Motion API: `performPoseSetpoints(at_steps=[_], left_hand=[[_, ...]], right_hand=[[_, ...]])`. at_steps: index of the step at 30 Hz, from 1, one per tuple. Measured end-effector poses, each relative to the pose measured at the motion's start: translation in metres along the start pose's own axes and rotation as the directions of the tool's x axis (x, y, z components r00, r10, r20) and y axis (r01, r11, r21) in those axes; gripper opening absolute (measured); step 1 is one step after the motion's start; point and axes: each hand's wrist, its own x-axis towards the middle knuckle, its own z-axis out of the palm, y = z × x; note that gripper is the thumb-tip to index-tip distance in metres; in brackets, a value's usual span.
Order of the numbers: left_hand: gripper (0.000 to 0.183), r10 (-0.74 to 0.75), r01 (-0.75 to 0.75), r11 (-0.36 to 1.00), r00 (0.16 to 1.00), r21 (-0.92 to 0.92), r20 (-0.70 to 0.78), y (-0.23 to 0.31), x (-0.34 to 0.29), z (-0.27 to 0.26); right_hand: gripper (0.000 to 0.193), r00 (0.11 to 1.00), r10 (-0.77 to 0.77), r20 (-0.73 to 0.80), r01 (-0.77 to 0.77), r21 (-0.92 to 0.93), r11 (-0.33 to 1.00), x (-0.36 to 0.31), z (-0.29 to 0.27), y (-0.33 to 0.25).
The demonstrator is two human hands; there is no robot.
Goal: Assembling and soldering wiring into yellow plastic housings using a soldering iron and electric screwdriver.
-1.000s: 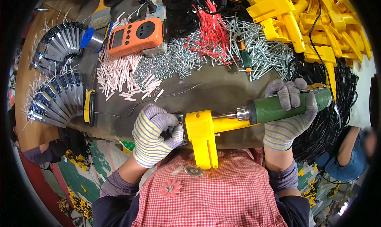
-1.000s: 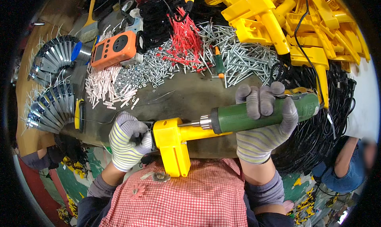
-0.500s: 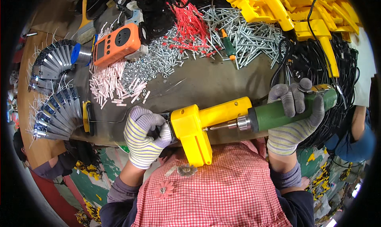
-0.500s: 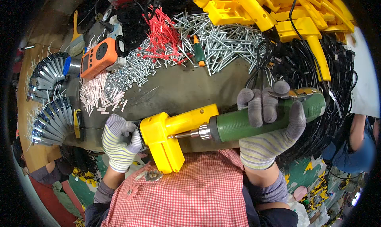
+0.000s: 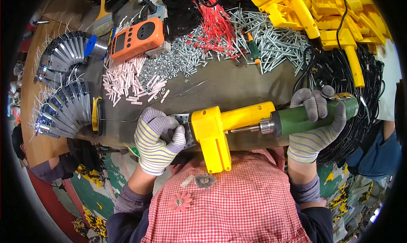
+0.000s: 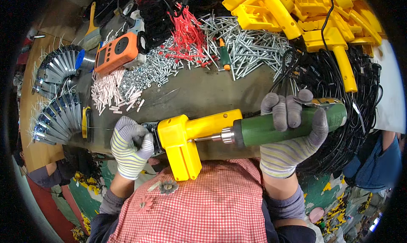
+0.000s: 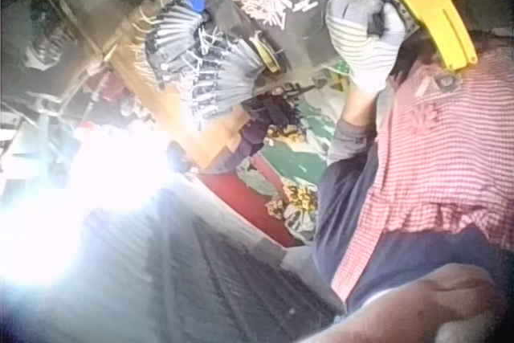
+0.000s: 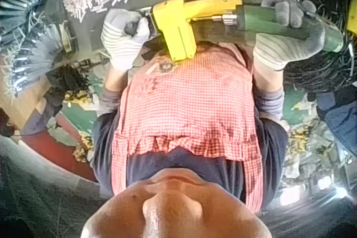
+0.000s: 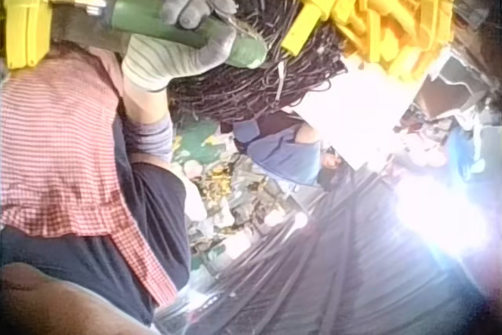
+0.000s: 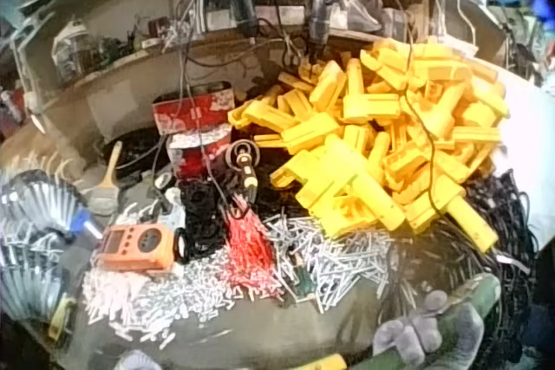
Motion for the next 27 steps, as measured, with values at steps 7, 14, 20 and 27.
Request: performPoseSetpoints(at_steps=[7,14,20,27], left_hand=[[0.024,-0.055,0.054,0.997,0.998,-0.057,-0.005,0.006,-0.003,-0.008],[0.021,-0.025,0.027,0.999,0.995,-0.018,0.101,0.005,0.008,-0.007],[0.021,0.048,-0.048,0.999,0.999,0.007,0.001,0.003,0.004,-0.006],[0.023,0.033,-0.034,0.999,0.999,0.02,0.037,0.004,0.007,-0.009]], right_hand=[[0.034,0.999,0.038,0.001,-0.038,-0.017,0.999,0.0,0.004,0.011],[0.033,0.999,0.034,-0.031,-0.034,-0.014,0.999,-0.001,0.006,0.01],[0.032,0.998,0.014,-0.054,-0.016,-0.033,0.999,-0.002,0.007,0.011],[0.031,0.998,0.058,-0.001,-0.058,0.03,0.998,-0.001,0.004,0.018]])
